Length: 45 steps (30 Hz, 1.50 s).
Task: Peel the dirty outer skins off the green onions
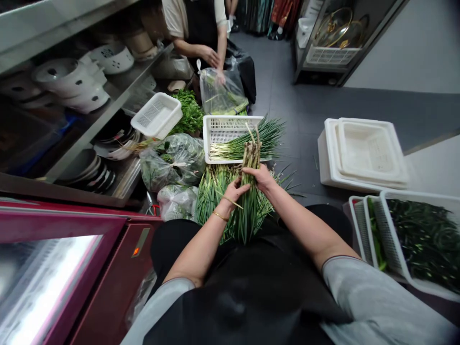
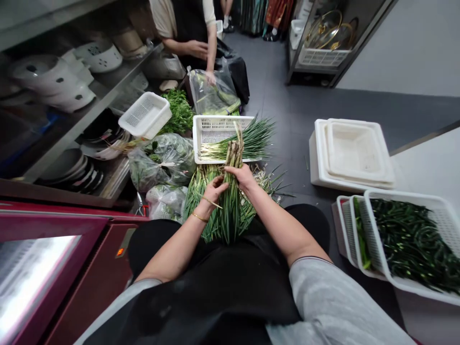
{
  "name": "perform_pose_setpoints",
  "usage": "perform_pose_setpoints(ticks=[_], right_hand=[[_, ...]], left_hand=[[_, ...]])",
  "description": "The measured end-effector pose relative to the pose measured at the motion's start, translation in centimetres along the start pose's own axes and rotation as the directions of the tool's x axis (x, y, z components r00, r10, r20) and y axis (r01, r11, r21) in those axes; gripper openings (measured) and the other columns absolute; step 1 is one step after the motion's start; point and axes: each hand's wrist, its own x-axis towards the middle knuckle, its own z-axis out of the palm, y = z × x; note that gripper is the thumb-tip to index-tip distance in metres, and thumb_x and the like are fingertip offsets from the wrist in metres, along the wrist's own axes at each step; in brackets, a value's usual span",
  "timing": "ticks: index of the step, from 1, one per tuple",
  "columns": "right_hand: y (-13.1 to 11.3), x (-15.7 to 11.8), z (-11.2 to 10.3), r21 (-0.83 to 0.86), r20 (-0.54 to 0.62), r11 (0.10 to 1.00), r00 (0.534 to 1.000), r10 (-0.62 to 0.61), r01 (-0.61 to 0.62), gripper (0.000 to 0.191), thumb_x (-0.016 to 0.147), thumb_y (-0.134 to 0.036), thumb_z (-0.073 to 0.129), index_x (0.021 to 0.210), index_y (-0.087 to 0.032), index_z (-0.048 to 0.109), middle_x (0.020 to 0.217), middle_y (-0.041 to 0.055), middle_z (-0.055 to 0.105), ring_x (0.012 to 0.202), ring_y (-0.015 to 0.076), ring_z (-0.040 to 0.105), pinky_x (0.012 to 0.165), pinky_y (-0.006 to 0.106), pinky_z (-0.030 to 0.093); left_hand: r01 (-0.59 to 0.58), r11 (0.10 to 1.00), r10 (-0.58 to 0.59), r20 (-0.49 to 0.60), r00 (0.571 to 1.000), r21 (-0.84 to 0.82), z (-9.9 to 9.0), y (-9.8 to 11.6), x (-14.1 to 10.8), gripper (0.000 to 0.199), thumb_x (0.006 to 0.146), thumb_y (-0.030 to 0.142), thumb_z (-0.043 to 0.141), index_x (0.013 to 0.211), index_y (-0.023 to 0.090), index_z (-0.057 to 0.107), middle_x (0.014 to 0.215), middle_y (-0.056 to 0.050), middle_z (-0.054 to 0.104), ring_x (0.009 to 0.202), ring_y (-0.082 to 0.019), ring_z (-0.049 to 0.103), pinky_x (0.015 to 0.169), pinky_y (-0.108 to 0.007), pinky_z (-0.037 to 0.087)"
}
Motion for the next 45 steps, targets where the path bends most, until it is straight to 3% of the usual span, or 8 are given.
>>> perform_pose_setpoints(ticks=[4, 10, 16, 23, 31, 34, 37, 45], right_hand=[[-0.2, -0.4, -1.6, 0.083, -0.111, 0.996, 0.994, -0.011, 0.02, 0.032, 0.043, -0.025, 0.08, 0.069, -0.018, 0.062, 0.061, -0.0014, 0.066, 0.054, 0.0145, 0.06, 0.059, 0.03, 0.053], [0.3, -1.0, -3.3, -0.007, -0.197, 0.995, 0.976, -0.094, 0.095, 0.026, 0.047, -0.027, 0.073, 0.068, -0.018, 0.061, 0.064, -0.0024, 0.065, 0.057, 0.0127, 0.058, 0.06, 0.028, 0.049], [0.3, -0.8, -4.1, -0.07, -0.236, 0.982, 0.954, -0.188, 0.176, 0.019, 0.05, -0.022, 0.068, 0.067, -0.017, 0.06, 0.065, -0.0032, 0.063, 0.059, 0.0119, 0.055, 0.059, 0.025, 0.047], [-3.0, 0.0, -8.2, -0.068, -0.156, 0.986, 0.975, -0.16, 0.151, 0.033, 0.048, -0.027, 0.084, 0.073, -0.016, 0.065, 0.063, -0.0008, 0.064, 0.056, 0.0151, 0.059, 0.063, 0.032, 0.052], [0.3, -1.1, -3.9, -0.334, 0.077, 0.933, 0.991, -0.111, 0.131, 0.04, 0.045, -0.031, 0.084, 0.078, -0.014, 0.07, 0.077, 0.0045, 0.072, 0.071, 0.0202, 0.065, 0.075, 0.036, 0.051], [0.0, -1.3, -4.2, -0.357, 0.076, 0.927, 0.993, -0.094, 0.115, 0.04, 0.045, -0.034, 0.083, 0.077, -0.014, 0.069, 0.076, 0.0042, 0.071, 0.069, 0.0192, 0.063, 0.072, 0.035, 0.05], [-1.8, -1.6, -6.0, -0.419, 0.084, 0.892, 0.985, -0.148, 0.169, 0.038, 0.046, -0.037, 0.083, 0.073, -0.014, 0.068, 0.072, 0.003, 0.069, 0.067, 0.018, 0.061, 0.069, 0.032, 0.049], [-5.8, -1.7, -14.8, -0.667, -0.092, 0.68, 0.871, -0.482, 0.306, 0.036, 0.05, -0.043, 0.083, 0.064, -0.016, 0.065, 0.059, 0.0, 0.062, 0.058, 0.016, 0.057, 0.057, 0.028, 0.047]], left_hand=[[-0.196, 0.977, 0.205, -0.113, 0.972, 0.087, 0.7, -0.1, 0.3, 0.045, 0.048, 0.033, 0.086, 0.085, 0.015, 0.068, 0.086, -0.005, 0.071, 0.081, -0.016, 0.063, 0.086, -0.034, 0.047], [-0.259, 0.884, 0.302, -0.053, 0.952, 0.389, 1.7, -0.1, 0.3, 0.035, 0.058, 0.031, 0.082, 0.087, 0.015, 0.072, 0.07, -0.001, 0.065, 0.065, -0.012, 0.055, 0.069, -0.028, 0.045], [-0.136, 0.961, 0.156, -0.068, 0.985, 0.239, 2.4, 0.2, 0.8, 0.03, 0.056, 0.033, 0.083, 0.076, 0.015, 0.07, 0.074, -0.001, 0.065, 0.064, -0.01, 0.054, 0.059, -0.023, 0.042], [-0.103, 0.994, 0.106, -0.16, 0.981, 0.028, -0.7, 5.0, 2.3, 0.036, 0.053, 0.036, 0.086, 0.075, 0.017, 0.065, 0.072, 0.002, 0.061, 0.062, -0.008, 0.054, 0.056, -0.02, 0.044], [-0.165, 0.975, 0.188, -0.162, 0.969, 0.146, 1.2, 3.4, 1.6, 0.036, 0.062, 0.037, 0.082, 0.089, 0.018, 0.07, 0.08, 0.0, 0.065, 0.066, -0.009, 0.055, 0.054, -0.019, 0.039], [-0.166, 0.969, 0.176, -0.041, 0.984, 0.183, 0.8, 2.7, 0.9, 0.038, 0.056, 0.033, 0.085, 0.087, 0.016, 0.07, 0.077, -0.001, 0.067, 0.065, -0.009, 0.055, 0.057, -0.021, 0.041], [-0.071, 0.967, 0.06, 0.054, 0.997, 0.244, -0.7, 3.0, 0.2, 0.035, 0.052, 0.031, 0.087, 0.078, 0.013, 0.07, 0.07, -0.001, 0.065, 0.056, -0.008, 0.051, 0.052, -0.022, 0.038], [0.051, 0.913, -0.045, -0.024, 0.999, 0.405, -4.3, 5.3, -0.9, 0.04, 0.049, 0.035, 0.086, 0.079, 0.012, 0.072, 0.059, -0.001, 0.06, 0.05, -0.009, 0.051, 0.046, -0.021, 0.031]])
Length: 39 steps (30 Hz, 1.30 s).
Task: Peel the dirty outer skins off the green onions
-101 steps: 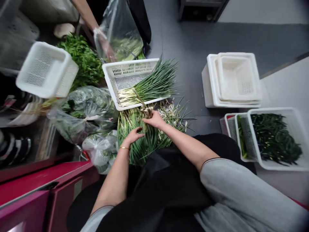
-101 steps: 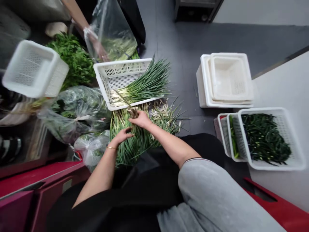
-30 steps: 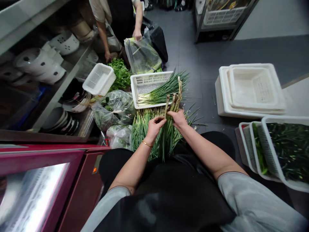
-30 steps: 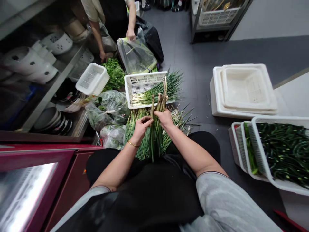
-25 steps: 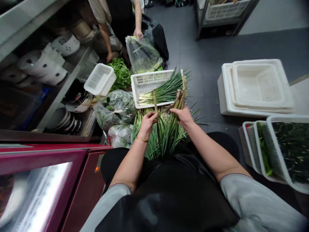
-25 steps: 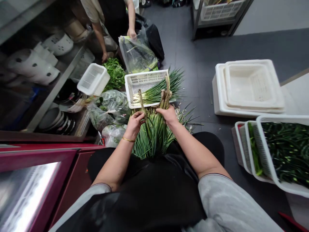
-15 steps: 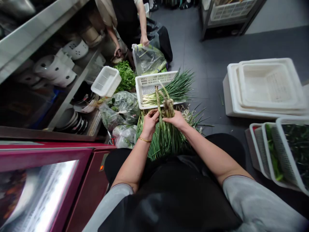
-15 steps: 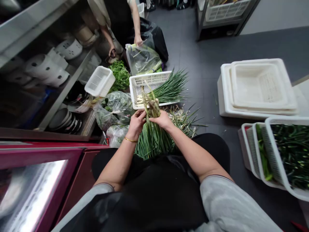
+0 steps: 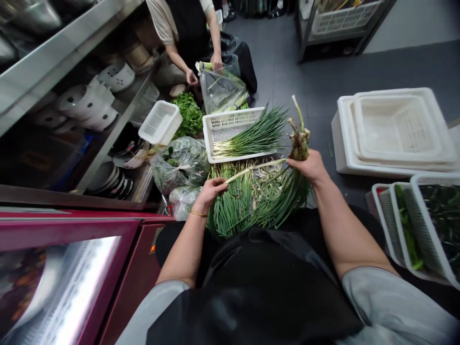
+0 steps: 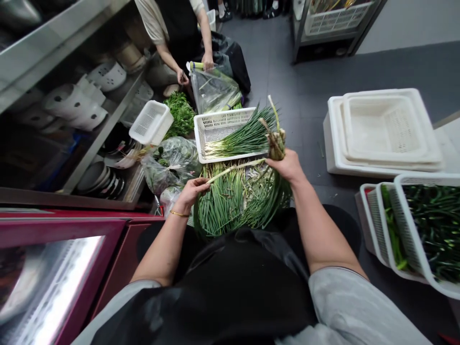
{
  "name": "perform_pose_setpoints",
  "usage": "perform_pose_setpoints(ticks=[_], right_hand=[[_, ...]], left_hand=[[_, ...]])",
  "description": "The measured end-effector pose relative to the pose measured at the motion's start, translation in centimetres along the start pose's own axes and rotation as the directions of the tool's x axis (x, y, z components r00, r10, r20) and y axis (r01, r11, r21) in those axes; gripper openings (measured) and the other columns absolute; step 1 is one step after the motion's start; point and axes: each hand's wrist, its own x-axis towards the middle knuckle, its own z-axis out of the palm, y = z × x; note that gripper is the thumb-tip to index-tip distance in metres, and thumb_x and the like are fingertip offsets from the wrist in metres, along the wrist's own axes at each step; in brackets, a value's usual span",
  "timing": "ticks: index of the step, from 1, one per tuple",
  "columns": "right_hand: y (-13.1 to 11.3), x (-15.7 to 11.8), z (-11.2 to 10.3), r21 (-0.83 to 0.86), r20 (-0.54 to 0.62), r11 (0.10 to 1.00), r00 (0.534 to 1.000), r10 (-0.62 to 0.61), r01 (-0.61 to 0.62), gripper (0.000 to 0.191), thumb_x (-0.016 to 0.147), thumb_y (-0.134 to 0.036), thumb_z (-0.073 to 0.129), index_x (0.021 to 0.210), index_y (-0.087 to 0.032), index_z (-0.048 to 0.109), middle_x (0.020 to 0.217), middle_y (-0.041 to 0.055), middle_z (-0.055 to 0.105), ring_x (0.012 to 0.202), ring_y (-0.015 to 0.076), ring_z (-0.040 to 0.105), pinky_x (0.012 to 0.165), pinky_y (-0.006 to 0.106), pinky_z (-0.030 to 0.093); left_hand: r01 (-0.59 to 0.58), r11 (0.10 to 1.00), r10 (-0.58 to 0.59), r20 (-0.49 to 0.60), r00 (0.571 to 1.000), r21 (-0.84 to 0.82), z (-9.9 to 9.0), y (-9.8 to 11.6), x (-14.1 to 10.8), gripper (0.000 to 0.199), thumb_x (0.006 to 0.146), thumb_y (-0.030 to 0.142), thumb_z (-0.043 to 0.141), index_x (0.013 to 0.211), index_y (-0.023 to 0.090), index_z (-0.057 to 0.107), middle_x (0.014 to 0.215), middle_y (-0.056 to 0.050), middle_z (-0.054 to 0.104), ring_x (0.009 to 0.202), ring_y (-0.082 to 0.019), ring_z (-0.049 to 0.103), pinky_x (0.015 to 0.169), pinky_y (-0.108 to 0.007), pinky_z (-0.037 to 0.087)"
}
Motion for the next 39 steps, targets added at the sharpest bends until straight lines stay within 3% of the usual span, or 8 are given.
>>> perform_pose_setpoints(ticks=[6, 9, 17, 20, 23, 29, 34, 39], right_hand=[[2.4, 1.5, -4.9, -0.047, -0.15, 0.995, 0.985, 0.083, -0.091, 0.037, 0.045, -0.041, 0.085, 0.063, -0.015, 0.065, 0.058, 0.001, 0.063, 0.056, 0.017, 0.059, 0.056, 0.029, 0.049], [2.4, 1.8, -5.1, 0.054, -0.055, 0.983, 0.983, 0.176, -0.173, 0.041, 0.044, -0.038, 0.087, 0.071, -0.013, 0.07, 0.066, 0.0045, 0.069, 0.061, 0.0197, 0.063, 0.062, 0.033, 0.052], [-2.2, -1.2, 1.0, 0.449, 0.129, 0.887, 0.99, 0.06, -0.112, 0.056, 0.049, -0.033, 0.087, 0.101, -0.018, 0.073, 0.106, 0.0091, 0.074, 0.106, 0.0268, 0.066, 0.096, 0.041, 0.048], [-2.9, -1.8, 2.3, 0.443, 0.319, 0.882, 0.948, 0.01, -0.159, 0.048, 0.047, -0.025, 0.086, 0.093, -0.017, 0.074, 0.097, 0.0065, 0.074, 0.094, 0.024, 0.068, 0.091, 0.038, 0.051], [-2.1, -1.4, 1.4, 0.326, 0.357, 0.914, 0.927, 0.116, -0.24, 0.031, 0.047, -0.022, 0.083, 0.075, -0.014, 0.073, 0.071, 0.0022, 0.07, 0.066, 0.0185, 0.064, 0.073, 0.035, 0.052], [0.2, 0.5, -2.8, 0.333, 0.035, 0.926, 0.984, 0.175, -0.177, 0.026, 0.054, -0.025, 0.083, 0.073, -0.013, 0.071, 0.067, 0.0049, 0.069, 0.06, 0.0175, 0.06, 0.066, 0.035, 0.051], [-1.4, -0.6, 0.5, 0.433, 0.08, 0.898, 0.995, 0.056, -0.085, 0.046, 0.057, -0.033, 0.084, 0.098, -0.016, 0.072, 0.098, 0.008, 0.075, 0.093, 0.0225, 0.069, 0.092, 0.039, 0.051], [-2.9, -1.9, 3.1, 0.172, -0.015, 0.983, 0.998, -0.064, 0.066, 0.037, 0.066, -0.041, 0.078, 0.094, -0.017, 0.072, 0.09, 0.007, 0.075, 0.084, 0.0229, 0.069, 0.084, 0.037, 0.052]], left_hand=[[-0.038, 0.986, 0.049, -0.064, 0.997, 0.162, -4.7, 1.6, 0.1, 0.036, 0.056, 0.036, 0.083, 0.081, 0.012, 0.074, 0.056, 0.001, 0.057, 0.045, -0.005, 0.04, 0.043, -0.02, 0.023], [-0.05, 0.995, 0.057, -0.084, 0.995, 0.082, -5.8, 2.6, 0.4, 0.036, 0.059, 0.038, 0.082, 0.082, 0.012, 0.074, 0.057, 0.0, 0.058, 0.046, -0.007, 0.044, 0.043, -0.02, 0.027], [-0.059, 0.996, 0.051, 0.125, 0.991, 0.067, 4.3, 1.0, 0.9, 0.036, 0.06, 0.041, 0.081, 0.08, 0.011, 0.074, 0.06, -0.003, 0.061, 0.048, -0.008, 0.047, 0.045, -0.021, 0.032], [-0.021, 0.996, 0.005, 0.191, 0.982, 0.086, 5.6, 0.5, 0.4, 0.036, 0.06, 0.041, 0.081, 0.08, 0.011, 0.074, 0.058, -0.001, 0.059, 0.046, -0.007, 0.043, 0.044, -0.021, 0.029], [-0.029, 0.985, -0.001, 0.17, 0.985, 0.173, 3.1, 1.0, 0.4, 0.036, 0.061, 0.04, 0.081, 0.081, 0.012, 0.074, 0.057, 0.0, 0.057, 0.045, -0.006, 0.039, 0.043, -0.02, 0.024], [-0.044, 0.994, 0.048, -0.03, 0.998, 0.101, -3.5, 2.8, -0.1, 0.035, 0.059, 0.039, 0.081, 0.08, 0.013, 0.074, 0.052, 0.002, 0.05, 0.044, -0.005, 0.037, 0.042, -0.019, 0.022], [-0.119, 0.992, 0.12, -0.007, 0.993, 0.034, 1.9, 2.2, 0.2, 0.034, 0.06, 0.037, 0.081, 0.08, 0.012, 0.073, 0.06, 0.0, 0.057, 0.05, -0.008, 0.047, 0.045, -0.02, 0.034], [-0.14, 0.985, 0.137, 0.036, 0.99, 0.096, 7.1, 0.9, -0.6, 0.035, 0.062, 0.041, 0.08, 0.079, 0.012, 0.071, 0.056, 0.001, 0.057, 0.044, -0.007, 0.044, 0.042, -0.021, 0.033]])
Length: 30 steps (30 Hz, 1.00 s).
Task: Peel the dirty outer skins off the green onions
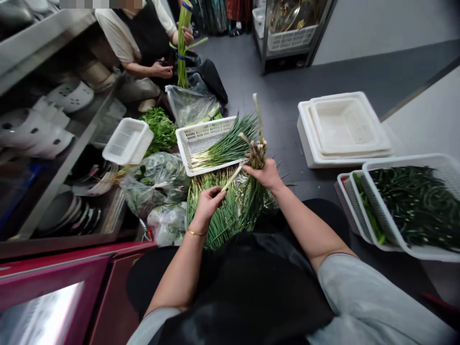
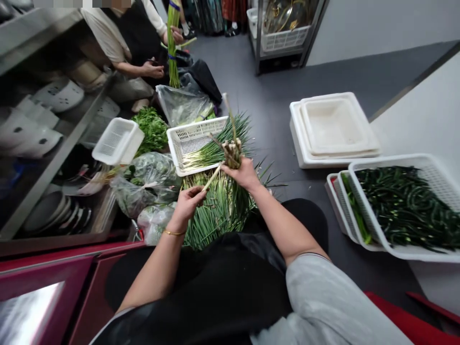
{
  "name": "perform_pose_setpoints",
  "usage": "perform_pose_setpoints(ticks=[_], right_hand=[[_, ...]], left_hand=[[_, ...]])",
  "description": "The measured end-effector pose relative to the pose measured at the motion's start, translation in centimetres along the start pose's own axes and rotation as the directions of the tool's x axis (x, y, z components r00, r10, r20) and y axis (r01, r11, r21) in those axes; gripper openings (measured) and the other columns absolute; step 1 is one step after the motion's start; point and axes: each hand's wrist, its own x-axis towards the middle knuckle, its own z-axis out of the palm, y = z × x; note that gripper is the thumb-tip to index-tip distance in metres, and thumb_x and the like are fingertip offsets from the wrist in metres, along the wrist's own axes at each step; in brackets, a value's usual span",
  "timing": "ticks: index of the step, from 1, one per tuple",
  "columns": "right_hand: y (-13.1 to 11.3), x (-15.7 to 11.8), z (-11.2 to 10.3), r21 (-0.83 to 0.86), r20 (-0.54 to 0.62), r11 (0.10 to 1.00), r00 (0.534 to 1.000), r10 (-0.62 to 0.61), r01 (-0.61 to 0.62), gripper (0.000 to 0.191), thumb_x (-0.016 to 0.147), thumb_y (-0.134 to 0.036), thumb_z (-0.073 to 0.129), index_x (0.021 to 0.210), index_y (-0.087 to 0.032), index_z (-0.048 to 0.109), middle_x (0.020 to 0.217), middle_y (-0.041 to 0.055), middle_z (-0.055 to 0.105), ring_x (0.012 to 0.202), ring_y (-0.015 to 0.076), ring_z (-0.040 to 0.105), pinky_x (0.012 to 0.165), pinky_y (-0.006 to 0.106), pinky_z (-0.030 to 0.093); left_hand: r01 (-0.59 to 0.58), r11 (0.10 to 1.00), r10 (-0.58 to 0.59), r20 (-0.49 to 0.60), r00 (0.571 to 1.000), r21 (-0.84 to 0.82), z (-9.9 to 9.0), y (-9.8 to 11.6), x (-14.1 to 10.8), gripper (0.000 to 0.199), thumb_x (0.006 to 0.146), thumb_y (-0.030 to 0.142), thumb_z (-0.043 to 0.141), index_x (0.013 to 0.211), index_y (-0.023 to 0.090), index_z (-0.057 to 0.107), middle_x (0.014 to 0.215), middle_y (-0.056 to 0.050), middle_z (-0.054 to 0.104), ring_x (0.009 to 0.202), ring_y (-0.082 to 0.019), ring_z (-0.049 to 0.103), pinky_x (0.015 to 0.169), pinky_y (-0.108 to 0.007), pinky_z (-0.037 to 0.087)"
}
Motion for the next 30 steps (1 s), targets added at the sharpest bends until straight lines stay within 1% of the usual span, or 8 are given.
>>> perform_pose_setpoints(ticks=[3, 7, 11, 15, 17, 22, 25, 30], right_hand=[[-0.1, 0.0, -0.4, -0.213, 0.015, 0.976, 0.999, -0.041, 0.044, 0.025, 0.066, -0.037, 0.077, 0.081, -0.018, 0.072, 0.084, 0.0079, 0.074, 0.08, 0.0244, 0.069, 0.079, 0.035, 0.051], [0.5, 0.1, -1.0, -0.331, 0.035, 0.943, 0.999, -0.034, 0.044, 0.019, 0.062, -0.031, 0.079, 0.072, -0.02, 0.068, 0.076, 0.0065, 0.072, 0.076, 0.0243, 0.068, 0.075, 0.033, 0.05], [1.0, 0.1, -1.3, -0.221, 0.07, 0.975, 0.997, 0.007, 0.009, 0.02, 0.062, -0.033, 0.076, 0.07, -0.018, 0.068, 0.071, 0.0038, 0.07, 0.072, 0.0218, 0.067, 0.072, 0.031, 0.051], [0.7, 0.2, -1.9, 0.018, 0.033, 1.0, 0.999, 0.002, -0.003, 0.036, 0.065, -0.037, 0.075, 0.095, -0.017, 0.072, 0.086, 0.0041, 0.074, 0.08, 0.0212, 0.068, 0.08, 0.034, 0.053], [0.4, 0.3, -1.9, 0.032, 0.024, 0.999, 1.0, -0.01, 0.009, 0.039, 0.064, -0.037, 0.076, 0.099, -0.018, 0.072, 0.091, 0.0051, 0.075, 0.083, 0.0217, 0.069, 0.084, 0.035, 0.053], [0.1, -0.1, -0.5, -0.272, -0.042, 0.962, 0.999, -0.027, 0.015, 0.016, 0.064, -0.031, 0.075, 0.07, -0.018, 0.069, 0.074, 0.0074, 0.072, 0.069, 0.0218, 0.066, 0.072, 0.033, 0.052], [0.4, -0.1, -0.3, -0.393, -0.057, 0.918, 0.996, -0.071, 0.043, 0.011, 0.064, -0.027, 0.07, 0.067, -0.017, 0.066, 0.071, 0.0077, 0.071, 0.066, 0.0205, 0.065, 0.068, 0.031, 0.05], [1.8, 1.8, -3.0, -0.431, -0.251, 0.899, 0.967, -0.036, -0.078, 0.016, 0.067, -0.03, 0.066, 0.071, -0.014, 0.066, 0.07, 0.0104, 0.071, 0.066, 0.0221, 0.065, 0.066, 0.032, 0.051]], left_hand=[[0.012, 0.999, -0.013, 0.023, 1.0, 0.033, 0.5, 0.2, -1.1, 0.033, 0.065, 0.042, 0.077, 0.078, 0.013, 0.069, 0.054, 0.002, 0.054, 0.043, -0.007, 0.042, 0.04, -0.021, 0.032], [-0.032, 0.992, 0.033, -0.004, 0.999, 0.121, 0.9, 0.8, -2.3, 0.027, 0.071, 0.041, 0.073, 0.076, 0.015, 0.067, 0.055, 0.003, 0.051, 0.043, -0.007, 0.04, 0.04, -0.021, 0.031], [-0.06, 0.985, 0.061, 0.0, 0.998, 0.16, 1.4, 0.9, -2.7, 0.024, 0.075, 0.04, 0.07, 0.076, 0.016, 0.066, 0.056, 0.003, 0.051, 0.045, -0.008, 0.04, 0.042, -0.021, 0.032], [-0.052, 0.987, 0.054, -0.01, 0.998, 0.152, 1.1, 0.8, -2.7, 0.025, 0.076, 0.041, 0.07, 0.078, 0.016, 0.066, 0.057, 0.003, 0.051, 0.045, -0.008, 0.04, 0.042, -0.022, 0.031], [-0.052, 0.988, 0.054, -0.008, 0.999, 0.148, 1.0, 0.8, -2.8, 0.026, 0.076, 0.042, 0.07, 0.077, 0.016, 0.066, 0.056, 0.003, 0.05, 0.045, -0.008, 0.039, 0.042, -0.022, 0.031], [-0.001, 0.995, -0.001, 0.011, 1.0, 0.103, 1.6, 0.7, -2.9, 0.03, 0.074, 0.045, 0.071, 0.076, 0.016, 0.062, 0.055, 0.004, 0.049, 0.043, -0.008, 0.039, 0.039, -0.022, 0.029], [0.019, 0.995, -0.023, 0.045, 0.999, 0.1, 2.0, 0.8, -3.2, 0.031, 0.075, 0.046, 0.069, 0.078, 0.016, 0.062, 0.055, 0.004, 0.049, 0.044, -0.008, 0.038, 0.04, -0.021, 0.029], [0.008, 0.99, -0.017, 0.062, 0.998, 0.143, 0.7, 1.2, -4.4, 0.031, 0.074, 0.043, 0.073, 0.075, 0.014, 0.064, 0.057, 0.003, 0.05, 0.049, -0.007, 0.04, 0.044, -0.02, 0.03]])
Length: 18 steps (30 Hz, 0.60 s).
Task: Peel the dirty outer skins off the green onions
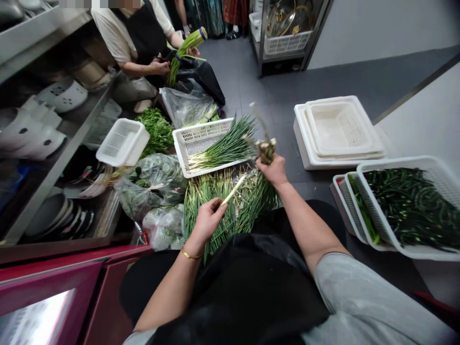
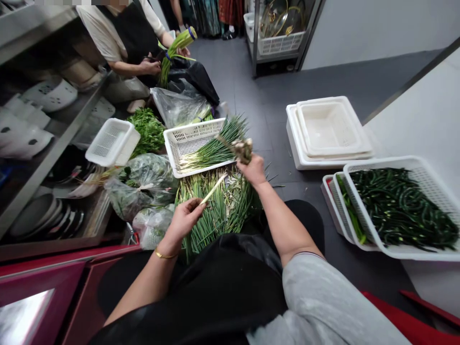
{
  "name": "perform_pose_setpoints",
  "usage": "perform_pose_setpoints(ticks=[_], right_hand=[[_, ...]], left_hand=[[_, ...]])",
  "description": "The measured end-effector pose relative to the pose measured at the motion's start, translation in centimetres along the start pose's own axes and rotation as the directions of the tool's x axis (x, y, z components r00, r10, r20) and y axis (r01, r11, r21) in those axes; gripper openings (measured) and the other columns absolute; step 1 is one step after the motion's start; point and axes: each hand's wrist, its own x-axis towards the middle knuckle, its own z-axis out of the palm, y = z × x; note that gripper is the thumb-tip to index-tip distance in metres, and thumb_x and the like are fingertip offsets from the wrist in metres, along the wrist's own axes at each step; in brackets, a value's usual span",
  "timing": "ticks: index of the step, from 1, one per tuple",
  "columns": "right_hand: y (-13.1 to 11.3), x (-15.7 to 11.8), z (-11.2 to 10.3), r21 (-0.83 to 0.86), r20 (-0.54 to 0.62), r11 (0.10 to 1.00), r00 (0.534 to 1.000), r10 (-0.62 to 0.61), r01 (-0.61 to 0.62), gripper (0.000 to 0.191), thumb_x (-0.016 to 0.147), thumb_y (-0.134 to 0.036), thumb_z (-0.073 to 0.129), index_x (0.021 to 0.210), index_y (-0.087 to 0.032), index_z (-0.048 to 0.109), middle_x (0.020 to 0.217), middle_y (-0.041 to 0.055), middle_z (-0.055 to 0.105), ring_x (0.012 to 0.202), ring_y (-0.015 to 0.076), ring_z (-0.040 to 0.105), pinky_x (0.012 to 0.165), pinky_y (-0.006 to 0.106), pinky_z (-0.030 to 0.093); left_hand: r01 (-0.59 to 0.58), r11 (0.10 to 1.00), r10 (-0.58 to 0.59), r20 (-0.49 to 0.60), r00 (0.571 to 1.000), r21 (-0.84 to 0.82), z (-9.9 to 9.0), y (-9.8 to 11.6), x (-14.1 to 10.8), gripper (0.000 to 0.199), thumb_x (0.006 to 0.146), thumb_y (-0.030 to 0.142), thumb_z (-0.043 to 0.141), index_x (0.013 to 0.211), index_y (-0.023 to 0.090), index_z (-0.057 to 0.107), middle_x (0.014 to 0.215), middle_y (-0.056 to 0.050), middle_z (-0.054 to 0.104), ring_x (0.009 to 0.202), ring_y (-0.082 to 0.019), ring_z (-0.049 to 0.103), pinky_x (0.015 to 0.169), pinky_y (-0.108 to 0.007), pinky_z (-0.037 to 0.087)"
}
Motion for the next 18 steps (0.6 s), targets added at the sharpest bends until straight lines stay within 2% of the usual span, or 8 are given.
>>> perform_pose_setpoints(ticks=[2, 4, 6, 8, 12, 14, 16, 18], right_hand=[[0.9, 1.1, -0.6, 0.015, 0.015, 0.998, 0.998, 0.059, -0.059, 0.02, 0.069, -0.033, 0.066, 0.074, -0.014, 0.067, 0.07, 0.0103, 0.071, 0.068, 0.0232, 0.067, 0.066, 0.033, 0.052], [1.2, 1.4, -0.9, 0.027, 0.141, 0.997, 0.988, 0.061, -0.066, 0.021, 0.064, -0.032, 0.072, 0.076, -0.015, 0.069, 0.073, 0.0086, 0.072, 0.072, 0.0246, 0.068, 0.069, 0.034, 0.053], [0.7, 1.0, -0.7, 0.091, 0.267, 0.995, 0.963, 0.023, -0.049, 0.026, 0.058, -0.03, 0.077, 0.08, -0.017, 0.07, 0.077, 0.0065, 0.073, 0.075, 0.0248, 0.068, 0.072, 0.035, 0.053], [-0.4, 0.0, -0.3, 0.234, 0.324, 0.97, 0.946, -0.011, -0.069, 0.034, 0.059, -0.032, 0.078, 0.088, -0.016, 0.072, 0.076, 0.0049, 0.072, 0.072, 0.0226, 0.068, 0.071, 0.034, 0.054], [-3.2, -2.4, 0.5, 0.497, 0.424, 0.849, 0.904, -0.056, -0.181, 0.052, 0.063, -0.042, 0.078, 0.105, -0.013, 0.069, 0.074, 0.0033, 0.071, 0.061, 0.0174, 0.064, 0.064, 0.032, 0.054], [-4.1, -3.2, 1.0, 0.534, 0.468, 0.822, 0.879, -0.092, -0.198, 0.048, 0.061, -0.043, 0.08, 0.096, -0.013, 0.07, 0.077, 0.0041, 0.071, 0.064, 0.0168, 0.064, 0.067, 0.031, 0.054], [-4.5, -3.6, 1.5, 0.51, 0.48, 0.838, 0.872, -0.093, -0.192, 0.038, 0.059, -0.043, 0.081, 0.078, -0.012, 0.068, 0.072, 0.0038, 0.069, 0.064, 0.016, 0.063, 0.065, 0.029, 0.052], [-4.6, -3.7, 1.9, 0.466, 0.473, 0.865, 0.879, -0.068, -0.184, 0.035, 0.059, -0.043, 0.081, 0.068, -0.013, 0.064, 0.064, 0.0022, 0.065, 0.059, 0.0145, 0.059, 0.059, 0.027, 0.05]], left_hand=[[0.089, 0.993, -0.087, 0.023, 0.996, -0.077, -0.7, -0.1, -0.3, 0.033, 0.073, 0.045, 0.074, 0.077, 0.013, 0.065, 0.056, 0.003, 0.05, 0.045, -0.006, 0.04, 0.042, -0.02, 0.029], [0.158, 0.963, -0.148, 0.063, 0.987, -0.217, -1.2, -0.2, 0.1, 0.036, 0.073, 0.047, 0.074, 0.082, 0.012, 0.067, 0.058, 0.002, 0.055, 0.045, -0.008, 0.047, 0.044, -0.021, 0.035], [0.155, 0.918, -0.129, 0.097, 0.987, -0.364, -1.5, -0.1, 1.2, 0.039, 0.072, 0.047, 0.075, 0.083, 0.011, 0.068, 0.066, -0.003, 0.063, 0.053, -0.012, 0.058, 0.053, -0.025, 0.047], [0.124, 0.867, -0.076, 0.118, 0.99, -0.483, -1.5, 0.2, 2.7, 0.039, 0.069, 0.046, 0.078, 0.08, 0.011, 0.067, 0.071, -0.005, 0.067, 0.059, -0.015, 0.064, 0.062, -0.029, 0.052], [0.166, 0.805, -0.032, 0.237, 0.971, -0.569, -0.4, 0.8, 5.1, 0.038, 0.069, 0.044, 0.079, 0.081, 0.011, 0.065, 0.061, -0.002, 0.062, 0.047, -0.011, 0.056, 0.046, -0.023, 0.044], [0.209, 0.812, -0.028, 0.321, 0.947, -0.545, 0.6, 0.9, 5.5, 0.039, 0.07, 0.045, 0.077, 0.082, 0.01, 0.065, 0.058, -0.002, 0.061, 0.041, -0.009, 0.05, 0.039, -0.022, 0.037], [0.23, 0.821, -0.034, 0.357, 0.933, -0.522, 1.5, 0.6, 5.5, 0.041, 0.071, 0.046, 0.077, 0.086, 0.01, 0.064, 0.062, -0.004, 0.064, 0.044, -0.011, 0.055, 0.041, -0.023, 0.04], [0.182, 0.832, -0.032, 0.282, 0.959, -0.524, 2.1, 0.2, 5.3, 0.041, 0.067, 0.042, 0.08, 0.089, 0.012, 0.063, 0.071, -0.005, 0.068, 0.056, -0.014, 0.063, 0.05, -0.025, 0.048]])
